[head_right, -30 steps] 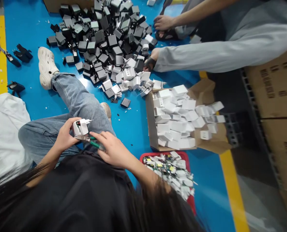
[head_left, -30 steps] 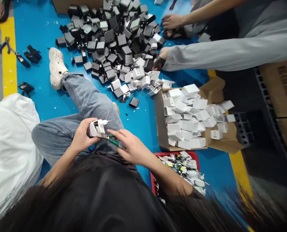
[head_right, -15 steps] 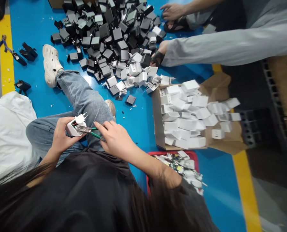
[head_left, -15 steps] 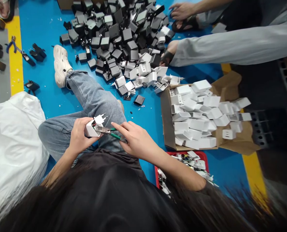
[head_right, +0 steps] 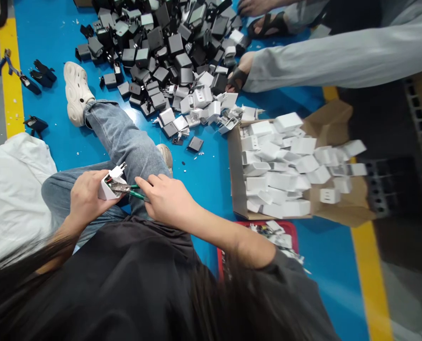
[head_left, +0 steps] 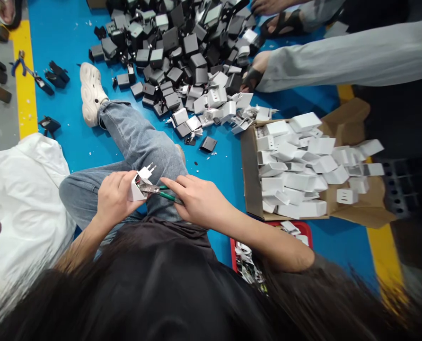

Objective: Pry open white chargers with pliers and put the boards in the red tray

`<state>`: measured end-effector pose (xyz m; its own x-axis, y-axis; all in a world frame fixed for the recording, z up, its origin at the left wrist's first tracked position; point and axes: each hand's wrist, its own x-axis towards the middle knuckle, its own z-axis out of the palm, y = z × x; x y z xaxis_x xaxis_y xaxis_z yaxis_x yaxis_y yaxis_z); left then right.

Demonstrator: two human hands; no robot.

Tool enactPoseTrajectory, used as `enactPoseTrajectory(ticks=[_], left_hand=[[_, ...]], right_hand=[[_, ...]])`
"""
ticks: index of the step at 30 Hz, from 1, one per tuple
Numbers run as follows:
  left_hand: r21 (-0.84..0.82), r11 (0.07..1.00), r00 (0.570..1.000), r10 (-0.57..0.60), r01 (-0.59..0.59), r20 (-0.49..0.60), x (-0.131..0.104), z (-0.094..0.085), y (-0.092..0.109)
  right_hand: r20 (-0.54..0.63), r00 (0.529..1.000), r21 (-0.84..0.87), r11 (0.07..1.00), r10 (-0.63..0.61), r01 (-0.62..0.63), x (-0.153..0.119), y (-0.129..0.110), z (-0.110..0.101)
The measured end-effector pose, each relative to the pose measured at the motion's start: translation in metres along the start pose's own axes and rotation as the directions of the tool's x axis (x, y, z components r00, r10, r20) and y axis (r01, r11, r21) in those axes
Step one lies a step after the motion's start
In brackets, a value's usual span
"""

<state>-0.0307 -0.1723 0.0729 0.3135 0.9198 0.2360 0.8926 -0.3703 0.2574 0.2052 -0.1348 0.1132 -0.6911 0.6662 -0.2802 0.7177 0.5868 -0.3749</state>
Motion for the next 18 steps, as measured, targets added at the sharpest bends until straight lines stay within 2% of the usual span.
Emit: enactPoseTrajectory(ticks=[6, 11, 15, 17, 18], left_hand=[[0.136, 0.984, 0.990, 0.104, -0.116, 0.098, 0.010, -0.027, 0.003], [0.125, 0.979, 0.975, 0.142, -0.164, 0.171, 0.010, -0.043, 0.011], [0.023, 0.982, 0.941, 0.174, -0.188, 0.289, -0.007, -0.064, 0.030], [-0.071, 0.987, 0.923, 0.162, -0.146, 0.350, -0.023, -0.073, 0.039], [-0.131, 0.988, 0.921, 0.127, -0.084, 0.369, -0.033, -0.076, 0.044]], right_hand=[[0.116, 0.993, -0.019, 1.000, -0.021, 0.023, 0.005, -0.007, -0.015], [0.168, 0.984, 0.017, 0.998, -0.066, 0.064, 0.003, -0.006, -0.027], [0.220, 0.955, 0.155, 0.974, -0.200, 0.168, -0.019, -0.002, -0.036], [0.217, 0.945, 0.230, 0.953, -0.246, 0.195, -0.033, -0.002, -0.039], [0.230, 0.939, 0.260, 0.946, -0.256, 0.194, -0.039, -0.003, -0.041]])
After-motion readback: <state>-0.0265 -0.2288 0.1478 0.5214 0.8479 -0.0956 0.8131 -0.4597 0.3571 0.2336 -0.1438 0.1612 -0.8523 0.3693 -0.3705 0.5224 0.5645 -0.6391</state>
